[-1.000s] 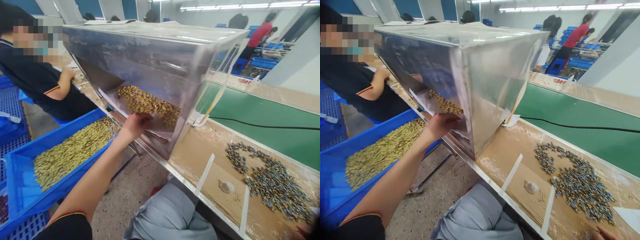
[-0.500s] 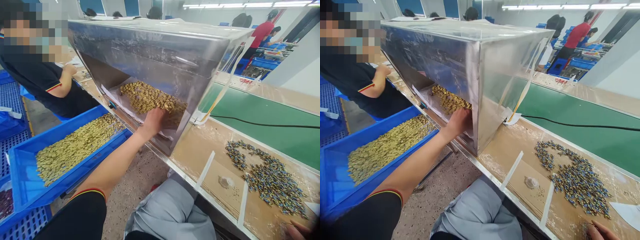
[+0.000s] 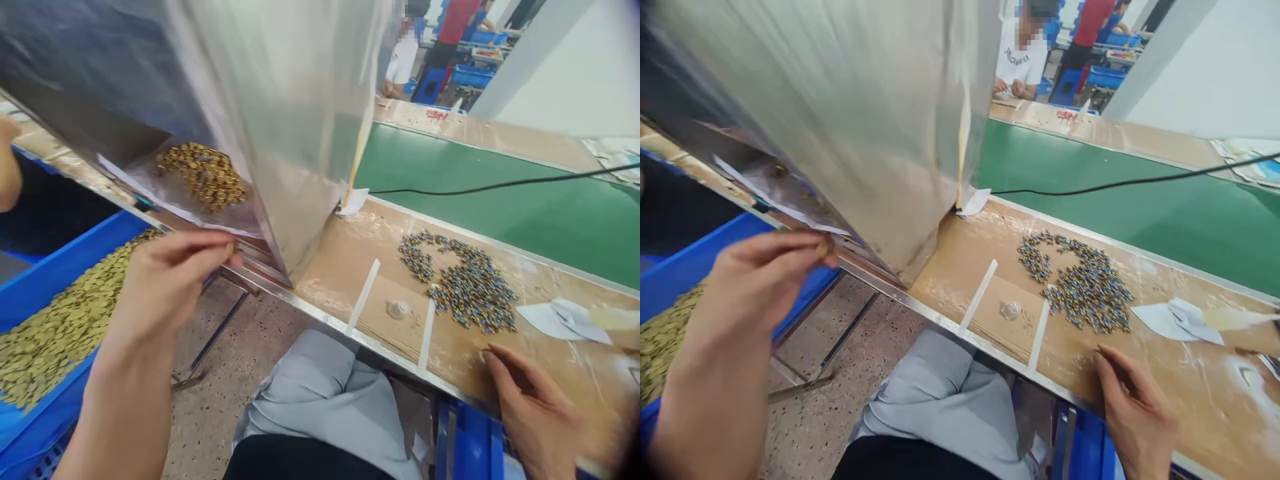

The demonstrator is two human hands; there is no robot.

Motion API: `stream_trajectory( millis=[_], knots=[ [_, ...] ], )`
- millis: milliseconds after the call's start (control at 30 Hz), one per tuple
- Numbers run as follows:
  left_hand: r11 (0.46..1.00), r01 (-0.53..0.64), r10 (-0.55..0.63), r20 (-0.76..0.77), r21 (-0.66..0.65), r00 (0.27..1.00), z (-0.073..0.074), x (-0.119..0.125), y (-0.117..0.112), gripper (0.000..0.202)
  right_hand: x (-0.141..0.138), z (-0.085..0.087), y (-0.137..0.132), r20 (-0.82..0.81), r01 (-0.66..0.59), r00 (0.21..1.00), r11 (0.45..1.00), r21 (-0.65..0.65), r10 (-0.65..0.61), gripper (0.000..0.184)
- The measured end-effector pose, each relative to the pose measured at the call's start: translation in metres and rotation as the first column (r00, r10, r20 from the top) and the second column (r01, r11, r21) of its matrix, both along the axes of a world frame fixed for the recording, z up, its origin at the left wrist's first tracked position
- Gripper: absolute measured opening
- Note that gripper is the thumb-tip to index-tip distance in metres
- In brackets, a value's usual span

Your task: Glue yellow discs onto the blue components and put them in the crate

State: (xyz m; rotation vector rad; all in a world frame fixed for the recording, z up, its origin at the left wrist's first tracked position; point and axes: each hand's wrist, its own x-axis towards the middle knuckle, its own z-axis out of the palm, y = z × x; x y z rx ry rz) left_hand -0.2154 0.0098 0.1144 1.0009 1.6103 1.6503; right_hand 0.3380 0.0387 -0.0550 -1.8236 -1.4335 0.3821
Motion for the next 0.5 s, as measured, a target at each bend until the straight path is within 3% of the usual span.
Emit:
stream_trajectory(
  millis=[67,133,200,333,500],
  knots=[
    [0.992,0.12,-0.107,0.224,-0.044,0.969,-0.021,0.033,-0.023,0.016,-0.005,0.005,0.002,0.042,-0.083,0.996,0.996,0.043,0.081,0.037],
    [0.962,0.262,-0.188,0.508,-0.076,0.84,-0.044,0.072,-0.031,0.026,-0.009,0.009,0.004,0.063,-0.167,0.985,0.984,0.067,0.162,0.032],
    [0.932,0.352,-0.212,0.66,-0.084,0.721,-0.064,0.108,-0.028,0.031,-0.013,0.012,0.005,0.062,-0.209,0.977,0.975,0.073,0.205,0.028],
    [0.888,0.454,-0.23,0.795,-0.065,0.562,-0.087,0.149,-0.011,0.033,-0.016,0.016,0.005,0.041,-0.206,0.978,0.976,0.065,0.204,0.023],
    [0.854,0.517,-0.244,0.832,-0.059,0.498,-0.103,0.159,0.001,0.027,-0.02,0.022,0.004,0.01,-0.196,0.981,0.979,0.061,0.196,0.02]
  ],
)
